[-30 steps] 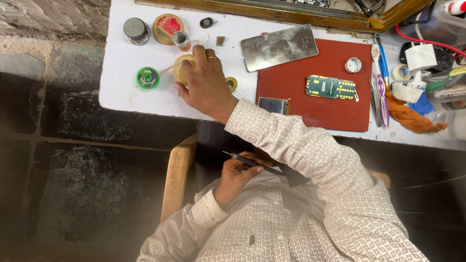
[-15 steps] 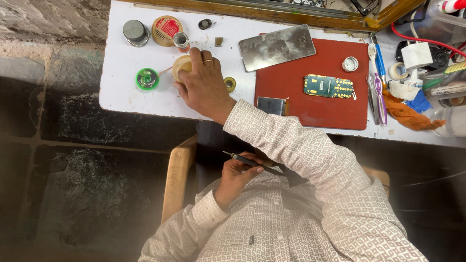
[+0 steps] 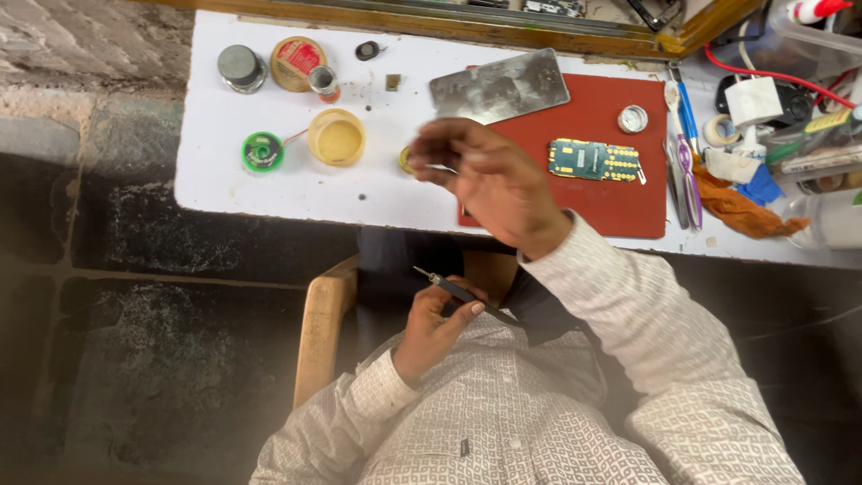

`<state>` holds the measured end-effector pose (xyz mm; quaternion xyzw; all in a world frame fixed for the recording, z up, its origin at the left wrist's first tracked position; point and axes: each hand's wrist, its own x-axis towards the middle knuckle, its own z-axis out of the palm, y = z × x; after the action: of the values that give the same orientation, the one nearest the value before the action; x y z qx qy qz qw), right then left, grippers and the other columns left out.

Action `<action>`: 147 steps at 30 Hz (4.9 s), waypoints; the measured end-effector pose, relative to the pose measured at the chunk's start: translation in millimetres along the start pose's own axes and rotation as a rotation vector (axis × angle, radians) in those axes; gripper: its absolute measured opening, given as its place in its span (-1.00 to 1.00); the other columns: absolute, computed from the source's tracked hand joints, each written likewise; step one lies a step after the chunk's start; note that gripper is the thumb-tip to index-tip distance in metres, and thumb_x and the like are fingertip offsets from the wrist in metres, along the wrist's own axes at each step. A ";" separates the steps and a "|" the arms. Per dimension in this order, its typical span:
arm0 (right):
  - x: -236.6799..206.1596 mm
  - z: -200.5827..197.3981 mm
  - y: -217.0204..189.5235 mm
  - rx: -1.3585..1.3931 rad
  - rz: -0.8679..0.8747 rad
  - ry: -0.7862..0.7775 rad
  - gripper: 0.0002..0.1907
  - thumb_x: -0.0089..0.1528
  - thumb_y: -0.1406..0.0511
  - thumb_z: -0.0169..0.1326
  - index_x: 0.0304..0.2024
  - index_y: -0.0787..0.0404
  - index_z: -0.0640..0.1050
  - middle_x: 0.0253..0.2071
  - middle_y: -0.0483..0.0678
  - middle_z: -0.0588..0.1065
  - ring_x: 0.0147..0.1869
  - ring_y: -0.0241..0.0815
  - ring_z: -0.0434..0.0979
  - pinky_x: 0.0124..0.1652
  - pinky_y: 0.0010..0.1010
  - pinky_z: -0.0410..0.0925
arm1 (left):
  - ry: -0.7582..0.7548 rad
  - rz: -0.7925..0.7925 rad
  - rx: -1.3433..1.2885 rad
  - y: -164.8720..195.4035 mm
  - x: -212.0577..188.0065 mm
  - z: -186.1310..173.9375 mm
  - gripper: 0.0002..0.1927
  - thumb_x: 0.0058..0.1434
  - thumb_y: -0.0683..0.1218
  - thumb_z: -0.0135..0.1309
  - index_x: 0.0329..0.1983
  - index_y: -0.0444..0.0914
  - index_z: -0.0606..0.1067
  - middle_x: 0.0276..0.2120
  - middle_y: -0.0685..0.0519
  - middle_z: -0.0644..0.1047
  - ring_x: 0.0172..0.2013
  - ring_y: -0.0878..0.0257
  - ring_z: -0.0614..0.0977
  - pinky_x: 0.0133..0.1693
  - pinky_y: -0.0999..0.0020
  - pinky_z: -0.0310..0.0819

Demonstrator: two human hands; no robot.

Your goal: The person uses a soldering iron to apply solder to a small green circuit board placed on a red mat. They then attach a rectangular metal component to the board and continue soldering the connection points. The person works steadily, adjusting the board and component as needed.

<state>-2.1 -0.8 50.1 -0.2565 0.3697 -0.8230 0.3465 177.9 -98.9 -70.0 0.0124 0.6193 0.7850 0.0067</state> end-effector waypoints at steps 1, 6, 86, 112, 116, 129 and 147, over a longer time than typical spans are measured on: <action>-14.4 -4.1 -8.1 -0.015 -0.016 0.013 -0.52 0.34 0.21 0.02 0.26 0.29 0.44 0.17 0.03 0.49 0.28 -0.13 0.47 0.38 -0.22 0.27 | -0.007 0.047 0.018 2.4 5.2 3.6 -0.80 0.31 -0.11 0.21 -0.18 -0.38 0.58 -0.28 0.03 0.60 -0.29 0.36 0.58 -0.23 0.43 0.49; -84.7 -32.2 -32.3 -0.883 -0.213 0.207 -0.54 0.38 0.26 -0.10 0.31 0.28 0.44 0.21 0.02 0.41 0.30 -0.10 0.42 0.33 -0.23 0.30 | -0.008 0.068 0.100 16.3 32.2 21.9 -0.80 0.29 -0.09 0.22 -0.18 -0.34 0.59 -0.26 0.02 0.63 -0.31 0.33 0.64 -0.26 0.39 0.57; -80.5 -94.4 -32.0 -1.505 -0.203 0.250 -0.38 0.31 0.41 0.16 0.40 0.17 0.30 -0.27 -0.06 0.63 -0.23 -0.17 0.65 -0.05 -0.29 0.49 | 0.111 0.553 0.497 17.7 55.2 55.3 -0.88 0.19 -0.14 0.11 -0.30 -0.28 0.43 0.02 -0.12 0.52 0.04 0.00 0.53 0.14 0.09 0.37; 82.7 -19.0 73.9 -1.883 -0.344 -0.098 -0.45 0.10 0.04 0.36 0.00 0.22 0.58 0.23 0.25 0.31 0.33 0.24 0.29 0.27 0.11 0.17 | 0.203 0.508 0.447 5.5 2.2 33.4 -0.84 0.26 -0.09 0.09 -0.30 -0.30 0.46 -0.13 -0.16 0.54 -0.10 -0.01 0.59 -0.01 0.11 0.46; 99.1 -18.2 87.2 -1.972 -0.228 -0.115 -0.41 0.11 -0.01 0.34 -0.04 0.30 0.58 0.17 0.22 0.34 0.32 0.22 0.30 0.29 0.12 0.14 | 0.193 0.507 0.441 5.4 3.0 28.2 -0.85 0.25 -0.09 0.08 -0.29 -0.29 0.44 -0.12 -0.15 0.53 -0.09 -0.01 0.57 0.00 0.10 0.44; 93.2 -13.6 81.8 -1.754 -0.290 -0.074 -0.39 -0.01 0.05 0.44 -0.06 0.23 0.55 0.17 0.22 0.35 0.33 0.22 0.30 0.33 0.13 0.06 | 0.189 0.513 0.455 7.9 4.5 24.6 -0.85 0.24 -0.09 0.08 -0.29 -0.28 0.43 -0.12 -0.13 0.53 -0.10 0.00 0.56 0.01 0.10 0.40; -133.9 -63.2 -39.2 -1.681 -0.363 0.407 -0.48 0.20 0.44 0.03 0.24 0.17 0.52 0.42 0.13 0.24 0.55 0.16 0.21 0.46 -0.07 0.20 | 0.057 0.624 0.667 30.8 68.7 50.6 -0.91 0.15 -0.16 0.08 -0.35 -0.27 0.43 0.10 -0.15 0.54 0.11 -0.05 0.54 0.19 0.06 0.33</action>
<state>24.2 147.3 21.1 -0.3298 0.8607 -0.3507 -0.1654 110.8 -55.1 -27.5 0.1784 0.8048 0.5070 -0.2516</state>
